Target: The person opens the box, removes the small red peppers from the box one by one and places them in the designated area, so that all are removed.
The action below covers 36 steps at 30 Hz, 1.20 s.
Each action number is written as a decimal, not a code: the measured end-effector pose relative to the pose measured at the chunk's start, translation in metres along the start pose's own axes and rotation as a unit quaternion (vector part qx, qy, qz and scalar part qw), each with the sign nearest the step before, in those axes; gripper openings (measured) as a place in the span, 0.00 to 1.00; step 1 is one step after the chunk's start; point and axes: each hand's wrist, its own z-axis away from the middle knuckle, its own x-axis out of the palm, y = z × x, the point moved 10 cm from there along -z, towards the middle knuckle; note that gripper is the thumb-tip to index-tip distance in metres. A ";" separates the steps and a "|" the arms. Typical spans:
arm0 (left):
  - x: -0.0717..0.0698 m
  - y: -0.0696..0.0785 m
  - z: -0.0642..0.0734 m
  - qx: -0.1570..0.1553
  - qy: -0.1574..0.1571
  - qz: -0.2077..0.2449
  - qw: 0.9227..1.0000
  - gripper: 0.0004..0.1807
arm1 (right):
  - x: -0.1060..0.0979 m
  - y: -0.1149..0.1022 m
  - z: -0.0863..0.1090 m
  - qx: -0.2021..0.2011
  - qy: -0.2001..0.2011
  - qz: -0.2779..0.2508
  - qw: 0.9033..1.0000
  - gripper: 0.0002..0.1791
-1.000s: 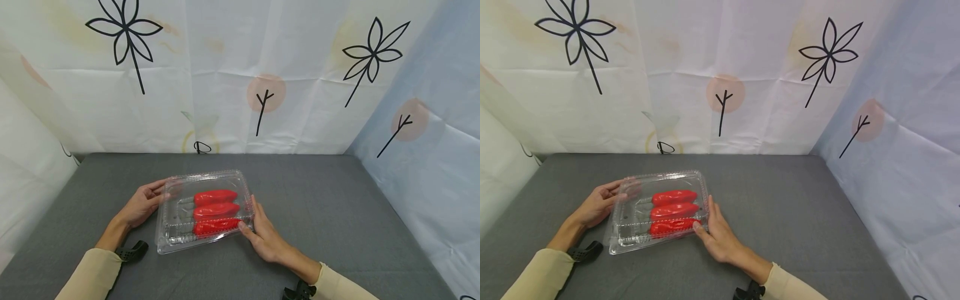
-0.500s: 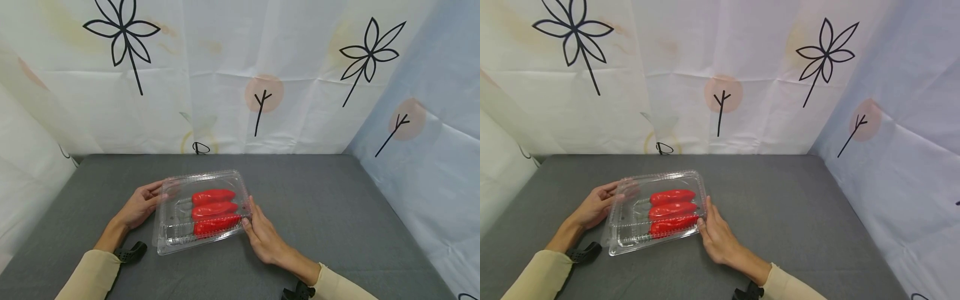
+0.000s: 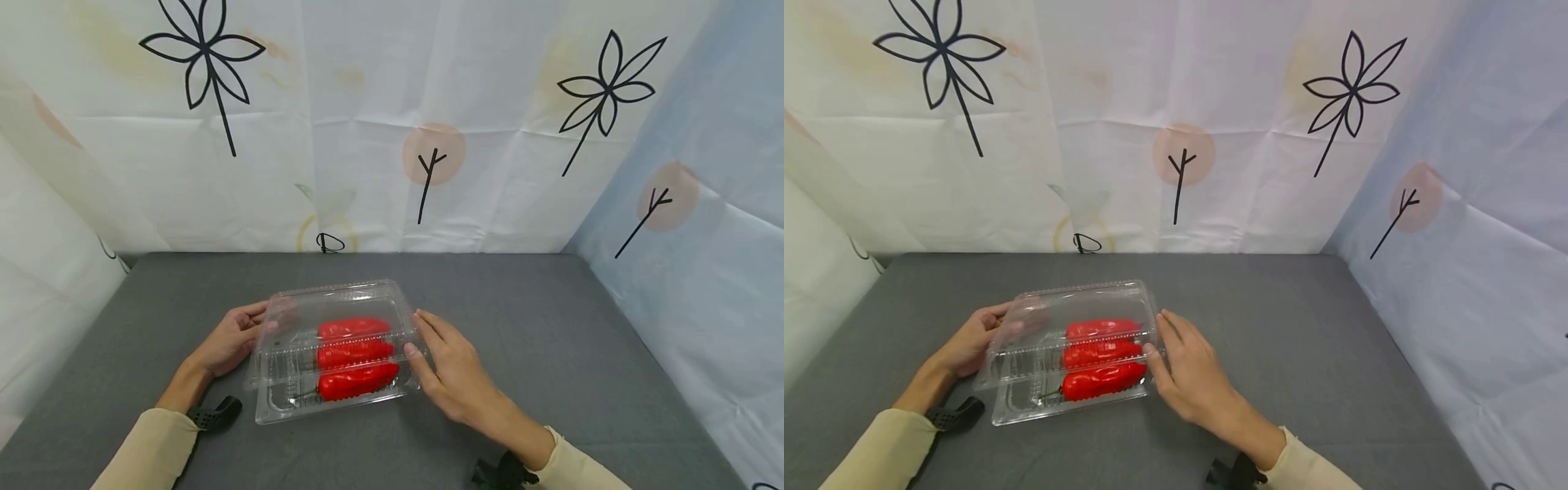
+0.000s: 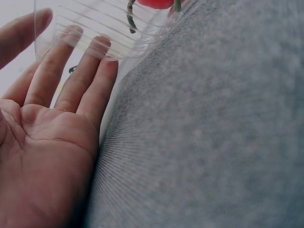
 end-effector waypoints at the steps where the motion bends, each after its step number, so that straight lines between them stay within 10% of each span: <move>1: 0.002 0.001 0.000 0.001 -0.005 0.001 1.000 0.29 | -0.005 0.000 -0.002 -0.003 0.010 -0.011 1.000 0.27; 14: 0.014 -0.002 -0.003 -0.013 -0.054 0.027 0.998 0.28 | -0.038 0.006 -0.038 -0.028 0.078 -0.129 0.988 0.17; 36: 0.017 -0.003 0.001 -0.027 -0.040 0.007 0.999 0.23 | 0.003 0.055 -0.081 0.069 0.024 -0.306 0.949 0.28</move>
